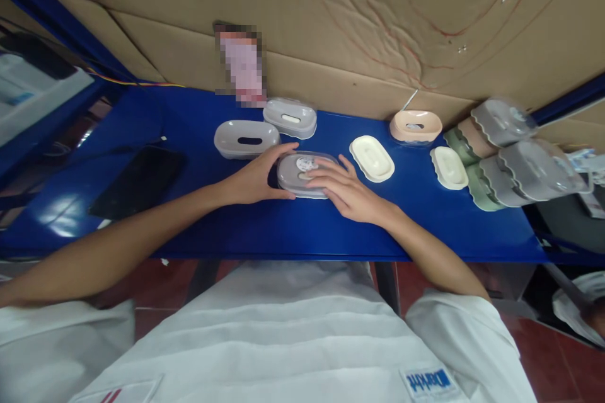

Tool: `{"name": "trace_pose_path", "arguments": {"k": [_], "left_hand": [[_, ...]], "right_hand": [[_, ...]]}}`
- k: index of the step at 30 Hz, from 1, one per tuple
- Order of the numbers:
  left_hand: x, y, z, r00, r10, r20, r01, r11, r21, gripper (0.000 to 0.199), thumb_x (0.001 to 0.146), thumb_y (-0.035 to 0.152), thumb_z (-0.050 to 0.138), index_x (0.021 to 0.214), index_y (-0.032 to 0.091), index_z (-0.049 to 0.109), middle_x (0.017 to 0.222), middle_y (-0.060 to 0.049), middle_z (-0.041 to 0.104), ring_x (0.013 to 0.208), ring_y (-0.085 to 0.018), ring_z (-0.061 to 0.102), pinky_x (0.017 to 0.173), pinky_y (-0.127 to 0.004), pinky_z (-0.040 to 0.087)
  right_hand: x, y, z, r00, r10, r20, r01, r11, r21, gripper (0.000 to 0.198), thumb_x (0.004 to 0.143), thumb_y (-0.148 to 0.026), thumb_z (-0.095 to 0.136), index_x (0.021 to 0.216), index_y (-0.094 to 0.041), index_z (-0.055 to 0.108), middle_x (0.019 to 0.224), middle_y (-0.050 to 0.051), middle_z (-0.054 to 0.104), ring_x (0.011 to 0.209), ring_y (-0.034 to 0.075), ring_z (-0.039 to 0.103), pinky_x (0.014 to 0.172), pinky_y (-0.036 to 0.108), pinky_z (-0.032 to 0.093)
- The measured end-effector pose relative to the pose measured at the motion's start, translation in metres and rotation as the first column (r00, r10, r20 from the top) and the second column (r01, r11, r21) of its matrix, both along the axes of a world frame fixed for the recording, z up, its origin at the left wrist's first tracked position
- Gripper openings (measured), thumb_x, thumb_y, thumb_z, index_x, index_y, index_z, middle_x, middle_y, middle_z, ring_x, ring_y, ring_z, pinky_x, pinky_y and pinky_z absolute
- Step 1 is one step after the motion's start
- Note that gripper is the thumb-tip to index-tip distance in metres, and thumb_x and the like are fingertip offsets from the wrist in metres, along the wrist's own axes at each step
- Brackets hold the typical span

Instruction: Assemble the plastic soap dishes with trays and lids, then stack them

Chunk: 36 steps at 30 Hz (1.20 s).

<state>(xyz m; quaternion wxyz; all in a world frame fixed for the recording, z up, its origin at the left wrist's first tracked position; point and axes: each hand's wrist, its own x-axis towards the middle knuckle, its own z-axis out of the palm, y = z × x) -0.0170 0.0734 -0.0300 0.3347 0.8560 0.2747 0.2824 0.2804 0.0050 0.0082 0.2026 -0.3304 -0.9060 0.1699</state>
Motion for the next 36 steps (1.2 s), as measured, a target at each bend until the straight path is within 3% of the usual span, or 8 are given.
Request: {"name": "trace_pose_path", "arguments": {"k": [4,15,19,21,26,28,31,36], "left_hand": [[-0.001,-0.002,0.002,0.999,-0.020,-0.032,0.021,0.999,0.031,0.108,0.081,0.057,0.091,0.167,0.027,0.034,0.167,-0.019,0.046,0.153,-0.039,0.049,0.127,-0.061,0.042],[-0.002,-0.002,0.009,0.995,-0.042,-0.091,0.050,0.995,0.083,0.093,0.088,0.057,0.086,0.164,0.027,0.041,0.157,-0.018,0.054,0.147,-0.036,0.053,0.125,-0.059,0.043],[-0.002,-0.005,0.012,0.993,-0.025,-0.113,0.034,0.996,0.081,0.093,0.087,0.058,0.085,0.164,0.026,0.042,0.156,-0.017,0.054,0.146,-0.037,0.054,0.125,-0.059,0.043],[-0.001,-0.007,0.014,0.990,-0.007,-0.143,0.017,0.998,0.064,0.092,0.088,0.057,0.084,0.164,0.026,0.041,0.158,-0.017,0.051,0.148,-0.037,0.052,0.127,-0.058,0.041],[-0.001,-0.012,0.016,0.982,-0.019,-0.185,0.025,0.999,0.026,0.092,0.090,0.053,0.081,0.166,0.026,0.038,0.164,-0.016,0.045,0.153,-0.037,0.047,0.131,-0.056,0.037],[-0.001,-0.012,0.016,0.981,-0.020,-0.193,0.027,0.999,0.032,0.091,0.091,0.053,0.080,0.167,0.027,0.036,0.164,-0.015,0.044,0.154,-0.036,0.046,0.131,-0.056,0.037],[-0.001,-0.012,0.016,0.979,-0.017,-0.201,0.028,0.998,0.050,0.091,0.091,0.051,0.080,0.167,0.029,0.036,0.163,-0.015,0.044,0.154,-0.036,0.046,0.131,-0.057,0.038],[-0.001,-0.013,0.017,0.978,-0.016,-0.206,0.033,0.996,0.079,0.089,0.091,0.048,0.080,0.166,0.029,0.037,0.162,-0.015,0.045,0.152,-0.036,0.047,0.131,-0.057,0.038]], "right_hand": [[-0.003,-0.003,-0.003,0.998,-0.021,0.056,0.018,0.999,0.052,0.059,0.112,-0.037,0.048,0.170,-0.039,0.037,0.178,0.003,0.035,0.169,0.030,0.021,0.135,0.066,0.028],[-0.009,-0.009,-0.024,0.986,-0.096,0.138,0.067,0.977,0.201,0.069,0.108,-0.035,0.060,0.171,-0.042,0.034,0.176,0.003,0.037,0.167,0.034,0.025,0.134,0.066,0.030],[0.006,0.006,-0.012,0.993,-0.038,0.109,0.021,0.987,0.157,0.065,0.109,-0.051,0.055,0.170,-0.039,0.037,0.176,0.002,0.038,0.165,0.033,0.031,0.134,0.061,0.033],[0.032,0.023,-0.002,0.982,-0.185,0.043,0.173,0.966,0.192,0.063,0.110,-0.058,0.047,0.169,-0.037,0.040,0.174,0.003,0.043,0.162,0.032,0.040,0.133,0.059,0.035],[0.115,0.059,0.002,0.549,-0.832,-0.081,0.806,0.502,0.312,0.067,0.108,-0.066,0.042,0.161,-0.025,0.051,0.174,0.015,0.039,0.162,0.041,0.032,0.128,0.074,0.027],[0.127,0.063,-0.006,0.434,-0.901,0.027,0.864,0.424,0.271,0.073,0.105,-0.068,0.048,0.160,-0.020,0.052,0.175,0.023,0.035,0.162,0.051,0.025,0.119,0.086,0.025],[0.114,0.060,-0.013,0.447,-0.873,0.195,0.842,0.485,0.238,0.070,0.102,-0.064,0.054,0.154,-0.018,0.057,0.167,0.024,0.047,0.156,0.054,0.035,0.113,0.086,0.035],[0.094,0.052,0.006,0.707,-0.706,0.034,0.685,0.697,0.213,0.053,0.109,-0.057,0.041,0.140,-0.024,0.069,0.144,0.014,0.071,0.135,0.035,0.064,0.116,0.056,0.051]]}}
